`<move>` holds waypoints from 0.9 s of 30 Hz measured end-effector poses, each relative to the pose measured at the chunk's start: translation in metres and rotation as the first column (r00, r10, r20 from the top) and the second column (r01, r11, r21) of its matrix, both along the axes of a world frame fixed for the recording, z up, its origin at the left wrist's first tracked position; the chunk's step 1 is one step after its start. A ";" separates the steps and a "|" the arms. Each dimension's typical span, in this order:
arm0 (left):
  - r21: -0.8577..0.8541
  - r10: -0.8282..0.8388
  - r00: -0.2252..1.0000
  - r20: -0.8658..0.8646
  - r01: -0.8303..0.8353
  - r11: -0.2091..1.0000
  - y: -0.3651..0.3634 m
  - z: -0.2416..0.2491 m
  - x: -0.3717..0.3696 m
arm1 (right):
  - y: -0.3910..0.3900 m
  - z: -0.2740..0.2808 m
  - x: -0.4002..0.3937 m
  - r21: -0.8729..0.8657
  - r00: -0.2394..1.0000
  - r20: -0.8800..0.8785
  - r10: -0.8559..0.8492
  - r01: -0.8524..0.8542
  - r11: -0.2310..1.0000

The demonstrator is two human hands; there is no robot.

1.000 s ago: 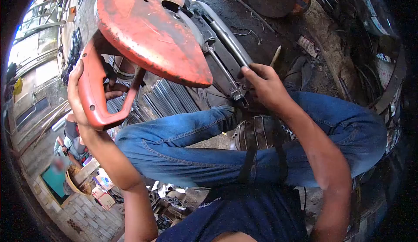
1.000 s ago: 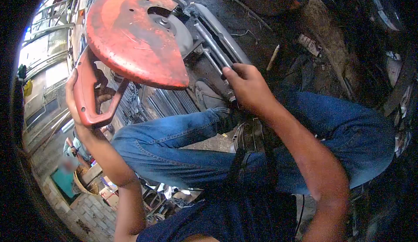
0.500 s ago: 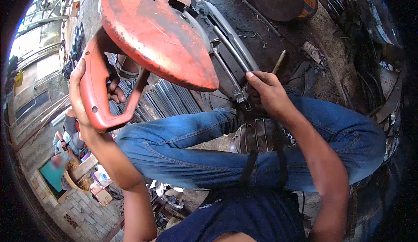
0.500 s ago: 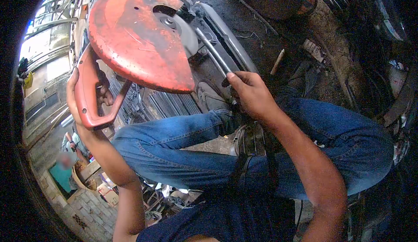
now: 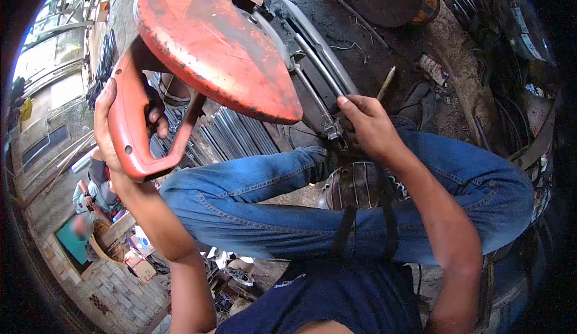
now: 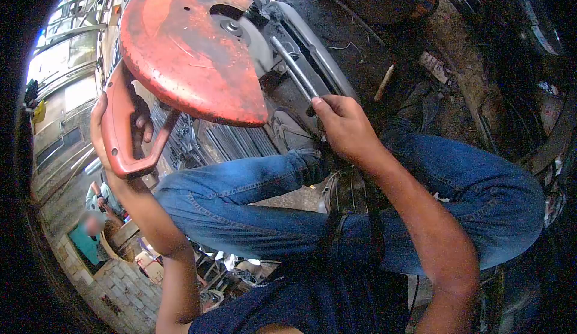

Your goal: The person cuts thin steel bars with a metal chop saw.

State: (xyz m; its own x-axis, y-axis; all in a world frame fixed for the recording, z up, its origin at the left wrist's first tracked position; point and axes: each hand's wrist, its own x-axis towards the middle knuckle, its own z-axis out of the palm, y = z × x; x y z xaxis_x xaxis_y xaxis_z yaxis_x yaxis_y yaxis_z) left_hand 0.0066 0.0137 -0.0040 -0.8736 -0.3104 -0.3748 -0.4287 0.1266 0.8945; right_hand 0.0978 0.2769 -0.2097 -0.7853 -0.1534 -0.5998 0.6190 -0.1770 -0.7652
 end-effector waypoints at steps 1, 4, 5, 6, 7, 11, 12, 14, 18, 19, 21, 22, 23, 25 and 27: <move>-0.001 0.000 1.000 0.001 0.000 1.000 0.001 0.000 0.000 | 0.000 -0.006 0.000 0.034 0.998 -0.052 0.036 -0.034 0.999; -0.008 -0.015 1.000 -0.027 0.015 1.000 0.000 0.000 0.000 | -0.001 -0.014 -0.001 0.109 0.987 -0.121 0.106 -0.093 0.990; -0.002 -0.009 0.999 -0.038 0.009 1.000 -0.001 0.000 0.000 | -0.001 -0.016 -0.001 0.149 0.980 -0.139 0.140 -0.119 0.982; 0.005 -0.003 0.999 -0.048 0.003 1.000 -0.004 0.000 -0.001 | -0.002 -0.018 0.000 0.148 0.981 -0.137 0.140 -0.119 0.982; 0.004 -0.002 0.999 -0.047 0.003 1.000 -0.007 0.000 -0.002 | -0.003 -0.021 0.001 0.154 0.979 -0.148 0.139 -0.116 0.981; 0.021 -0.066 0.997 -0.028 0.067 0.998 -0.015 0.000 -0.003 | -0.004 -0.015 -0.001 0.214 0.972 -0.167 0.166 -0.128 0.968; 0.023 -0.050 0.999 -0.012 0.050 0.998 -0.016 0.000 -0.004 | -0.003 -0.013 -0.002 0.214 0.972 -0.166 0.166 -0.128 0.968; 0.027 -0.056 0.998 0.019 0.055 0.998 -0.018 0.002 -0.003 | -0.004 -0.007 -0.004 0.341 0.952 -0.213 0.222 -0.140 0.929; 0.045 -0.027 0.999 0.045 0.025 0.999 0.001 0.003 0.000 | -0.005 0.000 -0.009 0.411 0.950 -0.180 0.256 -0.164 0.897; 0.045 -0.028 0.999 0.047 0.026 0.999 0.002 0.004 -0.001 | -0.005 0.000 -0.009 0.434 0.946 -0.195 0.258 -0.153 0.888; -0.048 0.079 0.997 0.026 -0.077 0.996 0.003 0.005 -0.002 | -0.006 0.000 -0.008 0.455 0.943 -0.208 0.259 -0.141 0.879; -0.048 0.078 0.997 0.027 -0.077 0.996 0.002 0.005 -0.002 | -0.006 0.000 -0.008 0.473 0.933 -0.229 0.277 -0.142 0.869; -0.036 0.075 0.997 0.018 -0.074 0.997 0.000 0.005 -0.003 | -0.006 0.000 -0.008 0.491 0.922 -0.249 0.296 -0.143 0.859; -0.024 0.070 0.997 0.010 -0.070 0.997 -0.006 0.005 -0.004 | -0.007 -0.001 -0.008 0.497 0.913 -0.281 0.295 -0.125 0.859; -0.001 -0.016 0.999 0.048 0.016 1.000 -0.013 0.006 -0.003 | -0.006 0.000 -0.008 0.504 0.904 -0.310 0.294 -0.106 0.857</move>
State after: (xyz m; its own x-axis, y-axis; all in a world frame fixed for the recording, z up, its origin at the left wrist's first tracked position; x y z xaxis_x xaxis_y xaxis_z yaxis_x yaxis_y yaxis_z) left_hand 0.0034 0.0012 0.0017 -0.8592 -0.2974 -0.4164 -0.4695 0.1345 0.8726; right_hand 0.0899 0.2705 -0.2094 -0.9421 -0.1090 -0.3171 0.2613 0.3540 -0.8980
